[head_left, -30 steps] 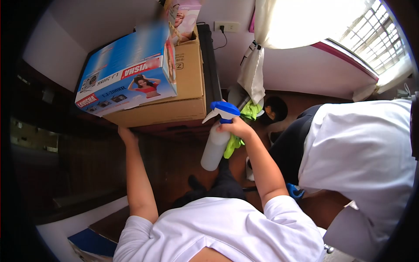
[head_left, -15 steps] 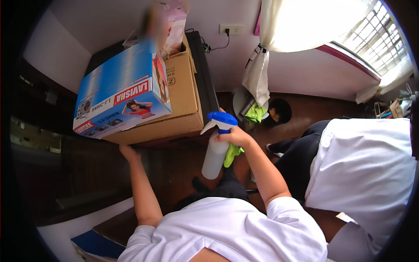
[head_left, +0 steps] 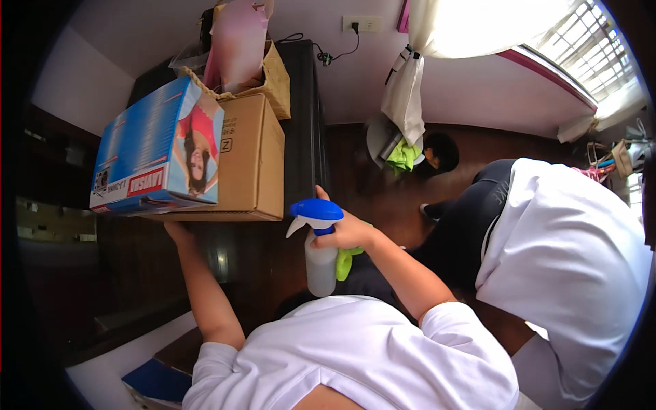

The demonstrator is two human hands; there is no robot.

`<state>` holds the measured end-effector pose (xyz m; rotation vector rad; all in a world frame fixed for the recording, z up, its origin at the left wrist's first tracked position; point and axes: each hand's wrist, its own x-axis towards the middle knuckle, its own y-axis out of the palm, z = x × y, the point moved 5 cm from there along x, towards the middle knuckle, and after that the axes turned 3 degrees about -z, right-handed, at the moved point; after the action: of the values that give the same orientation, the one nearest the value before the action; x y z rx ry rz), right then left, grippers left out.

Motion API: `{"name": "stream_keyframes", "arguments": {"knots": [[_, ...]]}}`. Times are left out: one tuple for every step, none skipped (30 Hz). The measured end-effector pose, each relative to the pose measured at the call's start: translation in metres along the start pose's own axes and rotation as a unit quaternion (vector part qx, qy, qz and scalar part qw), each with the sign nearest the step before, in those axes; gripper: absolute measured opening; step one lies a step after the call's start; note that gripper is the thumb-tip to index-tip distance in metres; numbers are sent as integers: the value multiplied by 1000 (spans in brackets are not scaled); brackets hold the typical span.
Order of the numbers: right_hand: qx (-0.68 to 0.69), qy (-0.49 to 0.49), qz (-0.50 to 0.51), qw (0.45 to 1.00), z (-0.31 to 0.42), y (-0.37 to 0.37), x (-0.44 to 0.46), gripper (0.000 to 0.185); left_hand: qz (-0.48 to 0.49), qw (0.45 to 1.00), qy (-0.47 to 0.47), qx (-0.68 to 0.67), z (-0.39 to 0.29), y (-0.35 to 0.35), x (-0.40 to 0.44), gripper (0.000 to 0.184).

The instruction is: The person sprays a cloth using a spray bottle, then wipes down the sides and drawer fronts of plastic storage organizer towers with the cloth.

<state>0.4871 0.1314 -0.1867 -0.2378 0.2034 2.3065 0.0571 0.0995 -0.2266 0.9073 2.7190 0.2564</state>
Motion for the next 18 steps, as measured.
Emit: {"name": "stream_keyframes", "arguments": {"knots": [[-19, -1, 8, 1000, 2, 3, 0, 78, -17, 1000, 3, 2, -1, -2, 3, 39], [-28, 6, 22, 999, 3, 6, 0, 77, -24, 1000, -5, 7, 1, -8, 8, 40], [-39, 12, 36, 999, 3, 10, 0, 77, -31, 999, -14, 12, 1, -12, 13, 40], [-34, -2, 13, 999, 5, 10, -1, 78, -38, 999, -23, 16, 3, -16, 16, 41], [-30, -17, -9, 999, 7, 11, -1, 79, -29, 999, -15, 31, 6, -18, 19, 41], [-27, -33, -31, 999, 8, 12, -3, 80, -21, 999, -8, 47, 4, -16, 17, 41], [-31, -17, -34, 999, 7, 13, -5, 84, -13, 998, 1, 63, 2, -16, 16, 40], [-35, -3, -37, 999, 7, 11, -4, 87, -2, 998, -5, 63, 4, -21, 19, 41], [-41, 11, -40, 998, 8, 9, -5, 90, 9, 998, -10, 63, 4, -21, 20, 43], [-92, 14, -45, 995, 11, 6, -5, 93, 20, 998, -14, 61, 4, -20, 21, 44], [-144, 16, -52, 988, 16, 4, -6, 96, 11, 999, 0, 44, 3, -21, 21, 46], [-195, 18, -59, 979, 20, 2, -7, 99, 3, 1000, 13, 28, -8, -5, 2, 47], [-245, 21, -65, 967, 22, 2, -9, 102, -6, 1000, 26, 13, -17, 7, -18, 49], [-287, -2, -79, 955, 24, 1, -11, 101, -22, 1000, 16, -3, -19, 10, -34, 50], [-308, 1, -81, 948, 27, 2, -17, 101, -39, 999, 6, -19, -20, 12, -52, 51], [-329, 4, -86, 941, 31, 5, -25, 101, -53, 998, -5, -35, -16, 10, -70, 52], [-349, 6, -91, 933, 37, 6, -32, 100, -60, 997, -33, 25, -3, 10, -92, 53], [-367, 16, -99, 925, 44, 5, -38, 91, -69, 992, -59, 85, 11, 7, -112, 54]]}}
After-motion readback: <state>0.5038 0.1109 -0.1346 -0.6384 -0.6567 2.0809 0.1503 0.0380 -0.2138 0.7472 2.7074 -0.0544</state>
